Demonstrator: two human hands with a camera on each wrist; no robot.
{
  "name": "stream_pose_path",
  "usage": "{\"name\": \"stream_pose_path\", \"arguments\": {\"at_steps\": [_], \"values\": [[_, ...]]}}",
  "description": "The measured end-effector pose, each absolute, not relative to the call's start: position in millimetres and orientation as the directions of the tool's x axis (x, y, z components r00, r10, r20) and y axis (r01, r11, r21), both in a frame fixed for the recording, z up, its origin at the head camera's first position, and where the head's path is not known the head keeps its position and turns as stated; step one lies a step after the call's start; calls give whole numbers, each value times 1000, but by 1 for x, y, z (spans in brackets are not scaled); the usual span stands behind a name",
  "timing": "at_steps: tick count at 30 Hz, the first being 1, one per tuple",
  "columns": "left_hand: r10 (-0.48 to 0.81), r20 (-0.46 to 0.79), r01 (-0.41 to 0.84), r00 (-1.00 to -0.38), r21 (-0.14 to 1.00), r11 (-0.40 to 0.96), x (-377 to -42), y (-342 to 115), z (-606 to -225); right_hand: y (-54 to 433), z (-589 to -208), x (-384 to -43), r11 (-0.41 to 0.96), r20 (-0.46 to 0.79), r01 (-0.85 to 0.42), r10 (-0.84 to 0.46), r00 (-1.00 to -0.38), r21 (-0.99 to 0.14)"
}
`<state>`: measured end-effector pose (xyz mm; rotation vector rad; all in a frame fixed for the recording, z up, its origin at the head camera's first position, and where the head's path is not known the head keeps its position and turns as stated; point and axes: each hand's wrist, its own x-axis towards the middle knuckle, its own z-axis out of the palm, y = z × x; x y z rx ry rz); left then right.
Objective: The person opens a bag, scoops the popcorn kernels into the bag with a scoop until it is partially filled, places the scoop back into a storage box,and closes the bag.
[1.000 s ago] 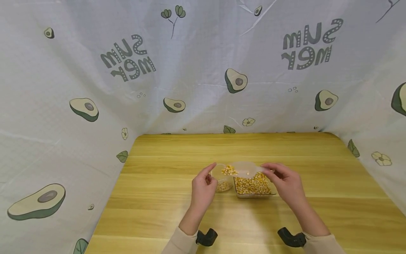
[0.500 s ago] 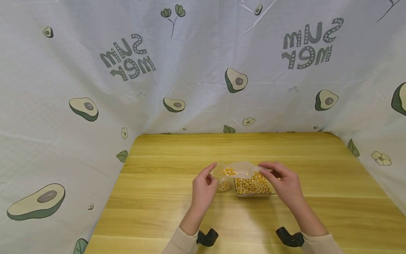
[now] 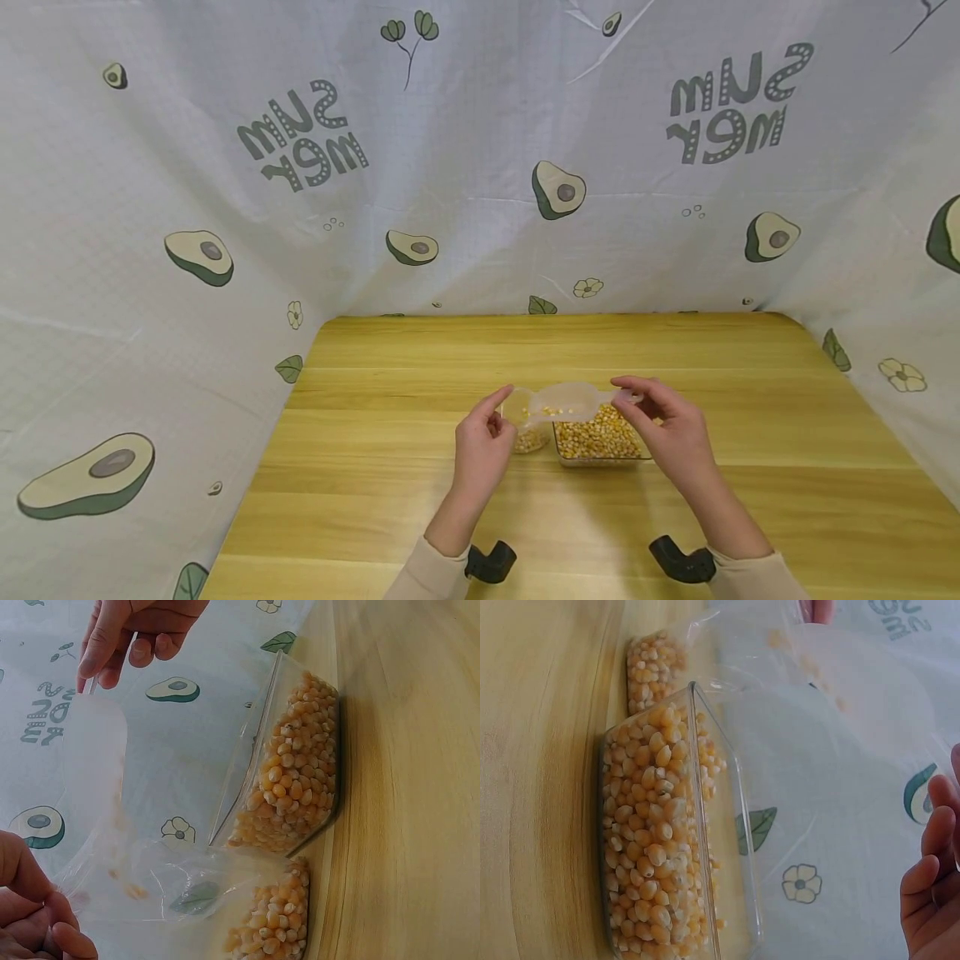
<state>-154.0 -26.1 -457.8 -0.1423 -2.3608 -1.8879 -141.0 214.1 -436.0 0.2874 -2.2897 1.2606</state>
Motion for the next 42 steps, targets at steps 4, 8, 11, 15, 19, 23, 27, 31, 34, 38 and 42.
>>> {"name": "stream_pose_path", "arguments": {"at_steps": [4, 8, 11, 15, 19, 23, 27, 31, 34, 38, 42], "values": [[0, 151, 147, -989, 965, 218, -154, -26, -458, 214, -436, -141, 537, 530, -423, 55, -846, -730], [-2, 156, 152, -988, 965, 216, -154, -26, -458, 213, -435, -140, 534, 533, -424, 60, -844, -732], [-4, 162, 157, -987, 962, 222, -154, -26, -458, 213, -436, -140, 527, 537, -430, 62, -841, -733], [-5, 166, 161, -986, 961, 224, -155, -26, -458, 214, -436, -140, 525, 542, -433, 64, -838, -733], [-7, 159, 153, -987, 963, 223, -155, -25, -458, 214, -435, -140, 541, 539, -424, 67, -839, -726], [-9, 153, 147, -988, 962, 229, -155, -25, -458, 215, -439, -140, 562, 550, -428, 59, -833, -708], [-8, 148, 143, -989, 962, 231, -155, -26, -457, 216, -441, -139, 575, 557, -430, 54, -829, -696], [0, 152, 148, -988, 963, 227, -155, -26, -457, 219, -444, -137, 600, 561, -427, 44, -826, -677], [6, 163, 160, -987, 960, 228, -155, -26, -458, 222, -447, -137, 623, 578, -438, 27, -816, -648], [8, 177, 175, -984, 960, 219, -154, -26, -457, 225, -450, -137, 640, 600, -462, -2, -800, -614], [6, 174, 171, -985, 961, 217, -153, -26, -457, 227, -452, -135, 644, 600, -466, -13, -800, -607]]}}
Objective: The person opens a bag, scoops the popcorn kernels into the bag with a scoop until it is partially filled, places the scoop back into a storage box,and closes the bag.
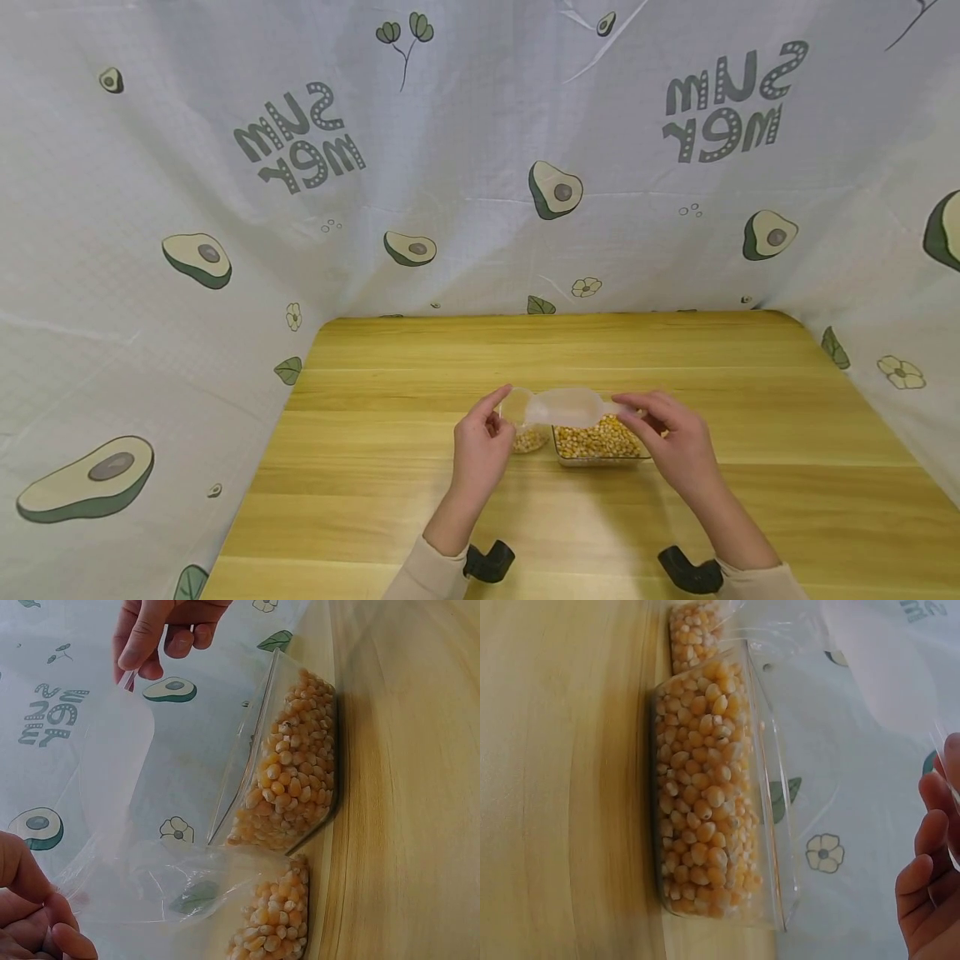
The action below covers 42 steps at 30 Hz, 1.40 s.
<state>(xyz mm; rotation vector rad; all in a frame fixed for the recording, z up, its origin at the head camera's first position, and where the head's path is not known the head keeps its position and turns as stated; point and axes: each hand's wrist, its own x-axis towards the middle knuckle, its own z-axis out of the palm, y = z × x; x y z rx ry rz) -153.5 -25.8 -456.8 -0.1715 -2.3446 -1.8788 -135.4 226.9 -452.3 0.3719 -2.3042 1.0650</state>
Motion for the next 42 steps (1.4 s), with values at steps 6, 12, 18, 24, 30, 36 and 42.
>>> {"name": "stream_pose_path", "arguments": {"at_steps": [6, 12, 18, 24, 30, 36, 42], "values": [[5, 164, 161, -986, 961, 224, -154, -26, -457, 229, -457, -135, 647, 594, -455, -3, -804, -612], [3, 158, 155, -987, 961, 227, -154, -26, -459, 231, -460, -135, 657, 582, -436, 5, -813, -615], [3, 167, 163, -986, 959, 230, -153, -27, -459, 232, -463, -136, 681, 575, -414, 13, -818, -604], [7, 180, 176, -984, 957, 231, -154, -28, -460, 233, -463, -135, 686, 571, -402, 24, -821, -607], [0, 173, 169, -985, 961, 217, -154, -29, -461, 237, -465, -135, 680, 549, -373, 52, -834, -631], [-3, 159, 155, -987, 965, 213, -154, -30, -462, 247, -469, -131, 668, 516, -333, 91, -852, -666], [-10, 167, 161, -986, 963, 214, -154, -30, -462, 255, -472, -128, 672, 521, -327, 103, -847, -664]]}}
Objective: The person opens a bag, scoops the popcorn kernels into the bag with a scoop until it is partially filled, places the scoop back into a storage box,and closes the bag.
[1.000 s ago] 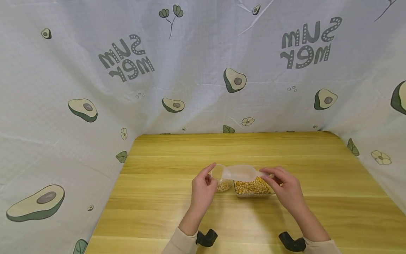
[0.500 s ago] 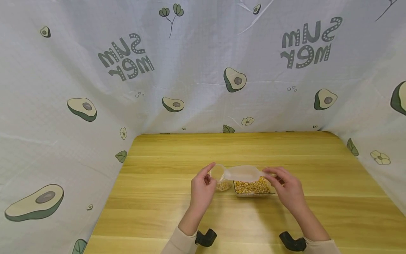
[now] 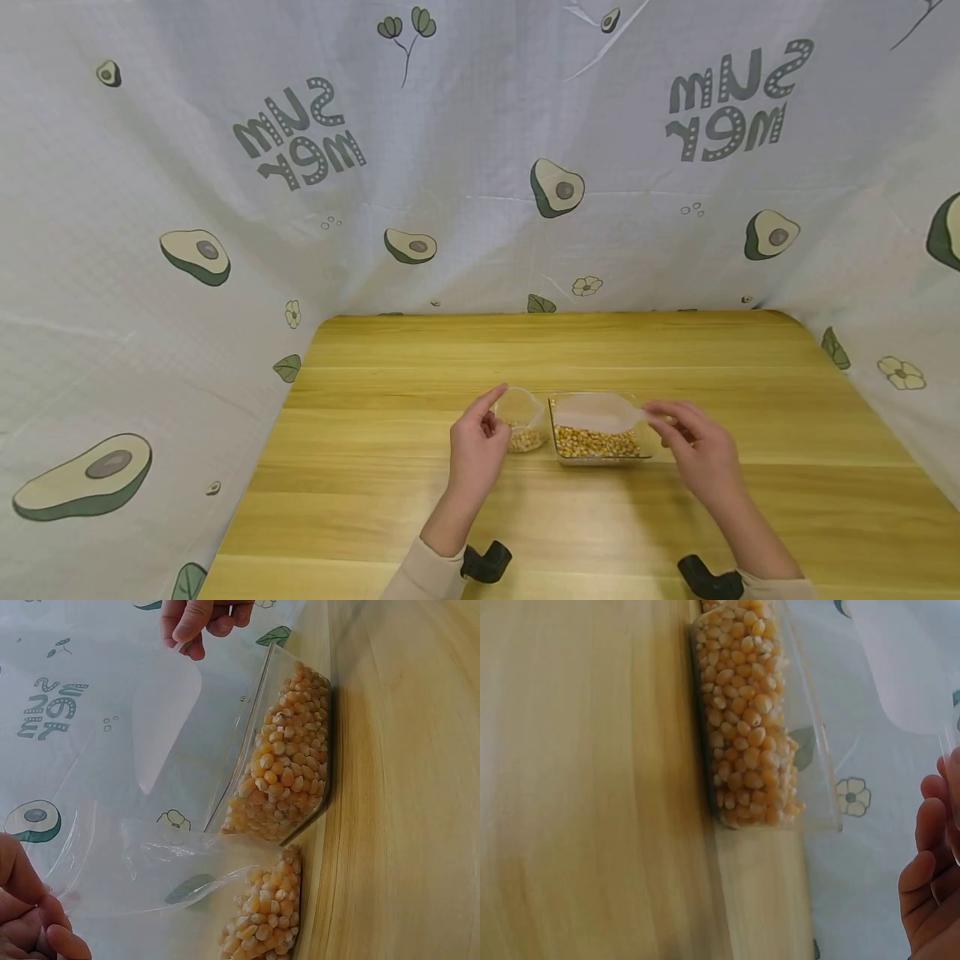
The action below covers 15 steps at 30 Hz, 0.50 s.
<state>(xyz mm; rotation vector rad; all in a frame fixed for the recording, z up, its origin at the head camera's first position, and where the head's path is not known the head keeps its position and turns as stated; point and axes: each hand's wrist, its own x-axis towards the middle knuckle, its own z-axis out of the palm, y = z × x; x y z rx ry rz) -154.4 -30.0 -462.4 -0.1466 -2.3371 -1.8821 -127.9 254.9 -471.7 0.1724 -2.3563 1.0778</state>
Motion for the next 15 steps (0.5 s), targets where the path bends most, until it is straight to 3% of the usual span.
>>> {"name": "stream_pose_path", "arguments": {"at_steps": [15], "values": [[-19, 158, 151, -987, 965, 216, -154, -30, -462, 278, -480, -118, 735, 500, -268, 110, -859, -623]]}}
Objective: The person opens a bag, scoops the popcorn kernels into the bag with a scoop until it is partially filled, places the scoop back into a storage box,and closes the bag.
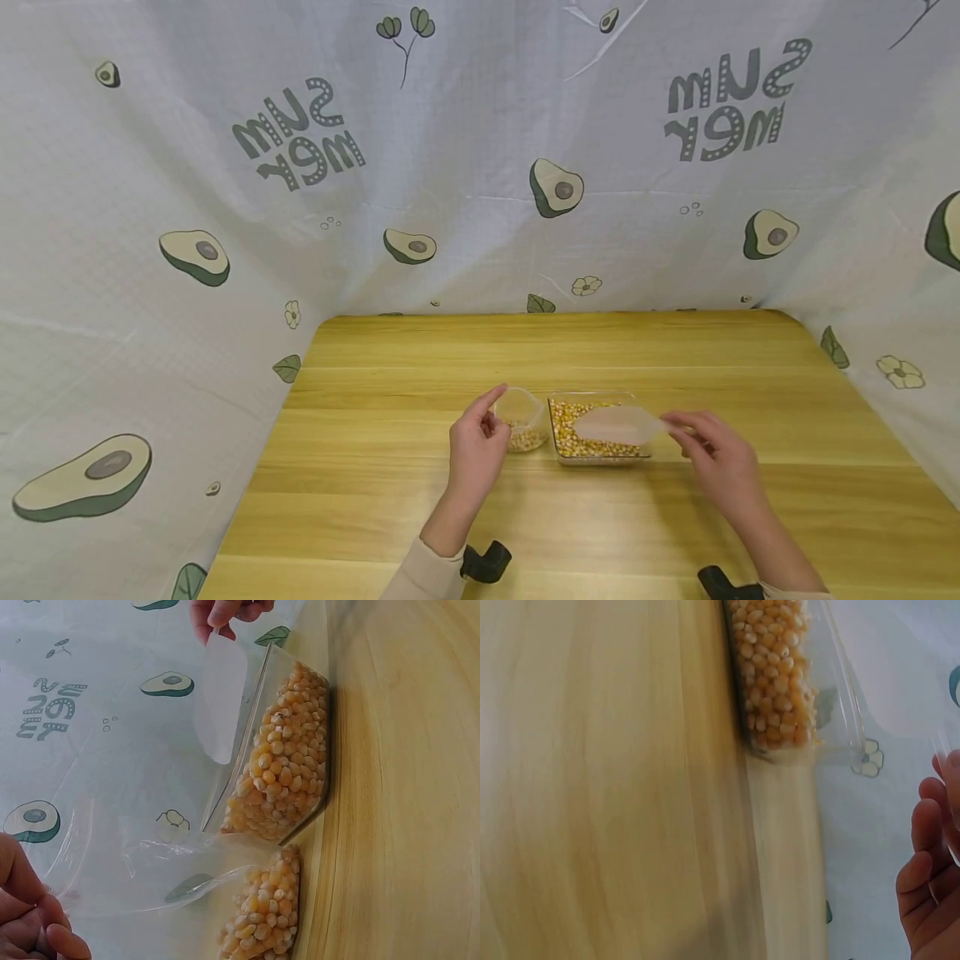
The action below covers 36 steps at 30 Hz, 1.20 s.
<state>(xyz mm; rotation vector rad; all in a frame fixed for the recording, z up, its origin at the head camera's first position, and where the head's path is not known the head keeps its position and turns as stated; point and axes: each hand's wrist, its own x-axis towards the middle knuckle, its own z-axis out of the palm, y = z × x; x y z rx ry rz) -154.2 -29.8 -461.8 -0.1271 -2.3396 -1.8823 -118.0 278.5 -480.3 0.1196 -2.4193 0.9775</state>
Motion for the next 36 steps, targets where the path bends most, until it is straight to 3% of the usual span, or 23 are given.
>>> {"name": "stream_pose_path", "arguments": {"at_steps": [7, 19, 30, 36], "values": [[-24, 167, 158, -986, 964, 213, -154, -30, -462, 289, -481, -116, 741, 574, -349, 59, -817, -573], [-16, 156, 150, -988, 968, 203, -153, -31, -461, 297, -475, -115, 809, 584, -339, 6, -812, -481], [-8, 152, 148, -988, 971, 190, -153, -33, -462, 294, -475, -119, 865, 632, -370, -82, -771, -339], [-4, 155, 152, -988, 970, 189, -153, -33, -463, 289, -475, -120, 870, 629, -371, -95, -772, -325]]}}
